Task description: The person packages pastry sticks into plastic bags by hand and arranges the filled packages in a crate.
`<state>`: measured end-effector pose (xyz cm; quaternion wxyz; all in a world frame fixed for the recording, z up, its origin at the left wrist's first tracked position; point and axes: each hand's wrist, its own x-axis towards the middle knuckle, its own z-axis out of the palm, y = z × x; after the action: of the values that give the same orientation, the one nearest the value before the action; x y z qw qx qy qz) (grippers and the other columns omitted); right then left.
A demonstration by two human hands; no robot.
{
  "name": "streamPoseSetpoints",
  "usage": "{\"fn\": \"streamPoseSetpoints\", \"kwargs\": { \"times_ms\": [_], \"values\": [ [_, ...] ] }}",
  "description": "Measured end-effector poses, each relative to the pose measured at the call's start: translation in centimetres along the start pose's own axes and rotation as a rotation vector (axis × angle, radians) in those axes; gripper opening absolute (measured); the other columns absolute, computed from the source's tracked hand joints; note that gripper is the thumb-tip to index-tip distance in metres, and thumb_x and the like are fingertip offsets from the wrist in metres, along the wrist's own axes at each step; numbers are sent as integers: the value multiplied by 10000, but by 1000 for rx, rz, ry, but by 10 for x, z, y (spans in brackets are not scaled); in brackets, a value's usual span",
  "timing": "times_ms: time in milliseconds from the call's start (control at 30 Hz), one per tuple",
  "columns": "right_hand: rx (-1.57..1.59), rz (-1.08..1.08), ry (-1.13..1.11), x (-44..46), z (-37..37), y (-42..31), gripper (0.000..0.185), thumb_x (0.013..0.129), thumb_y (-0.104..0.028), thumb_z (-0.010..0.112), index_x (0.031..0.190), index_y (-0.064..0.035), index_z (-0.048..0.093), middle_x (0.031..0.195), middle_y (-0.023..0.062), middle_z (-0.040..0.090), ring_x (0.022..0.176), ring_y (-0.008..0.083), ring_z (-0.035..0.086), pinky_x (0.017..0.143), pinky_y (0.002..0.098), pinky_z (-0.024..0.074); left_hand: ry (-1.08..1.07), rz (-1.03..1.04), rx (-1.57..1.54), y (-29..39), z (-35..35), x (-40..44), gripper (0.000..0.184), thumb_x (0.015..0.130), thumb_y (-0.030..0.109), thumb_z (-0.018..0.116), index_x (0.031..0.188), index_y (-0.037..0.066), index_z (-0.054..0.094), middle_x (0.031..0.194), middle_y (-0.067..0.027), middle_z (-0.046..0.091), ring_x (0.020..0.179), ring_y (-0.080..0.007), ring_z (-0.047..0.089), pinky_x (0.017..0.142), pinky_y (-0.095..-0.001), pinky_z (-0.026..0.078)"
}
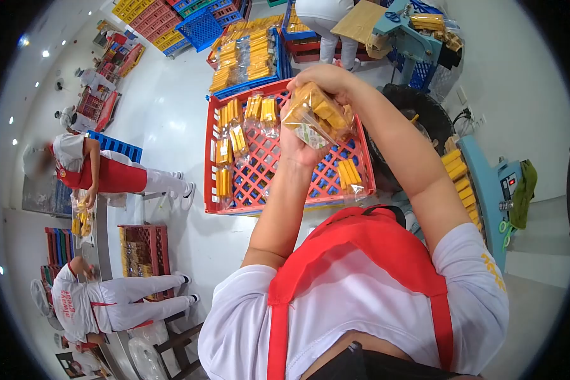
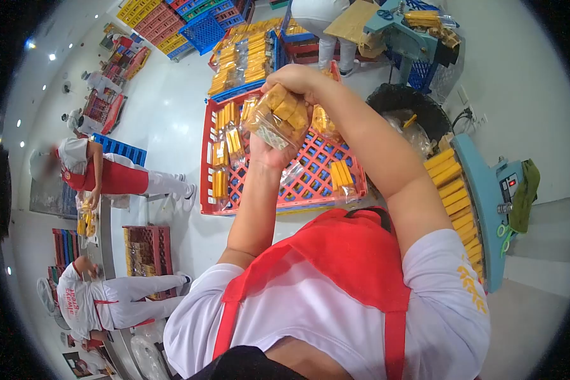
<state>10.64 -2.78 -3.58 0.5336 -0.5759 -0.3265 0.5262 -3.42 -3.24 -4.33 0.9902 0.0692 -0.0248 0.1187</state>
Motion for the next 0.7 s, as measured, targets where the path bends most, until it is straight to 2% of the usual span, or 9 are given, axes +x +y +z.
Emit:
{"fn": "streamPoseSetpoints", "kwargs": {
  "times_ms": [33,100,433,500,633,700],
  "values": [
    [5,3,1,0,0,4,155,696,-193,583,713,-41,610,674,47,587,534,154,544,492,325,448,5,-3,-1,-1,-3,-1,377,871,344,375,1106,69,480,1104,-121,519,989,-280,525,843,-420,455],
    [-56,62,-6,-1,2,6,293,745,-169,516,950,29,580,833,92,605,714,163,582,638,274,470,119,18,1,-1,-8,-1,385,870,357,379,1097,66,487,1098,-127,520,955,-303,540,809,-415,480],
    [-114,89,52,-3,4,5,279,745,-197,525,918,11,595,791,74,600,661,150,567,572,278,451,229,61,-58,-2,-18,3,421,859,386,379,1106,61,483,1095,-152,515,950,-314,541,793,-410,490],
    [-75,37,76,0,3,7,160,713,-183,551,708,-31,600,651,68,585,536,190,559,497,339,451,196,56,-75,-4,-14,2,428,858,384,369,1113,58,479,1098,-155,512,958,-322,536,789,-410,492],
    [-56,32,71,-2,4,7,167,714,-185,550,719,-23,595,653,76,584,535,197,558,494,354,450,150,56,-46,-5,-15,1,426,857,379,367,1116,59,478,1102,-157,509,953,-323,537,793,-413,489],
    [-123,26,48,-5,5,4,238,746,-186,531,854,15,600,743,76,593,630,152,561,563,271,448,144,43,-41,-4,-18,1,420,857,376,367,1109,62,486,1096,-155,514,930,-316,548,792,-419,487]
  ]
}}
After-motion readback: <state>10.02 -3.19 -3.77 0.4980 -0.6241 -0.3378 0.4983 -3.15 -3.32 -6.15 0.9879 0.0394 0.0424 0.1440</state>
